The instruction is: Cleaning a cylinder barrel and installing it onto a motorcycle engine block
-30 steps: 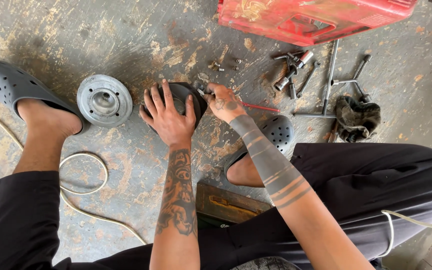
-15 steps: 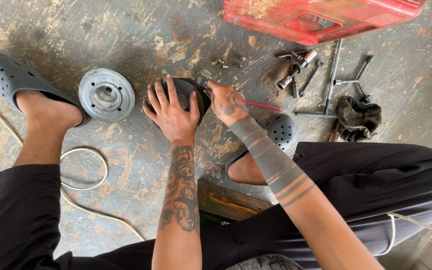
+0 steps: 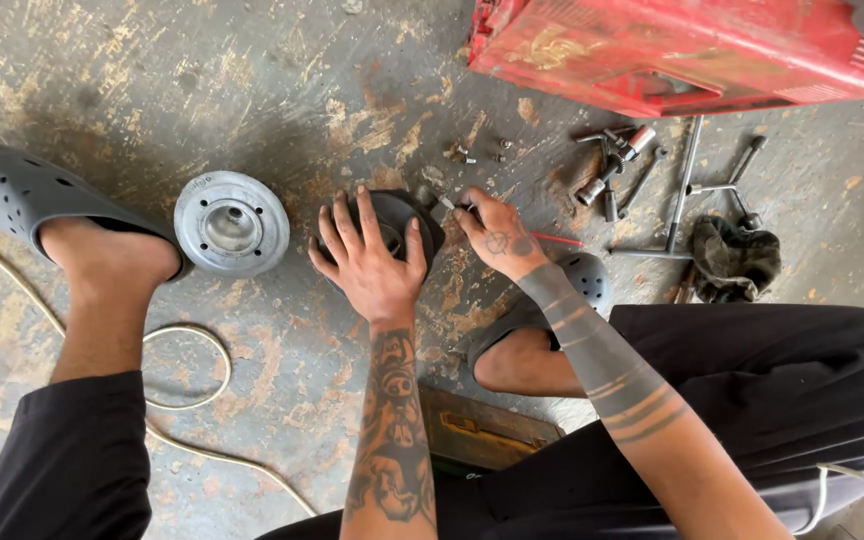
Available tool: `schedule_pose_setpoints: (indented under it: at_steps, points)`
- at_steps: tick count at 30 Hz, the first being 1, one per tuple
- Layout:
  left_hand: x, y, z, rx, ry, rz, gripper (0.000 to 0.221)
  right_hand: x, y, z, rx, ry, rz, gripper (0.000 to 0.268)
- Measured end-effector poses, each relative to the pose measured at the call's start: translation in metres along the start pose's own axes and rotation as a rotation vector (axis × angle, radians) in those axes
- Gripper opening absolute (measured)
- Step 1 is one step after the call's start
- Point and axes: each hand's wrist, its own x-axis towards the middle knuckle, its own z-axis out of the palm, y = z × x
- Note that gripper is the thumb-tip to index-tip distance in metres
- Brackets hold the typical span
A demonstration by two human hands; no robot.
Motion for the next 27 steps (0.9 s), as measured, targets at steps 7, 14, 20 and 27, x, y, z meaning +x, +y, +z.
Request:
schedule_pose_setpoints:
  at_steps: [7, 14, 20, 27]
  points:
    - [0.002, 0.000, 0.000, 0.001, 0.001, 0.000, 0.073, -0.002, -0.015, 0.009, -0.017, -0.080, 0.093, 0.024]
    - [0.001, -0.001, -0.005, -0.016, -0.043, -0.001, 0.073, -0.004, -0.030, 0.023, -0.135, 0.054, 0.005, 0.018]
    - [-0.001, 0.000, -0.001, -0.034, -0.068, -0.015, 0.073, 0.035, -0.026, 0.028, -0.382, 0.082, -0.012, 0.016]
    - [0.000, -0.001, 0.000, -0.049, -0.029, -0.012, 0.073, 0.010, -0.040, -0.022, -0.265, 0.036, -0.079, 0.017]
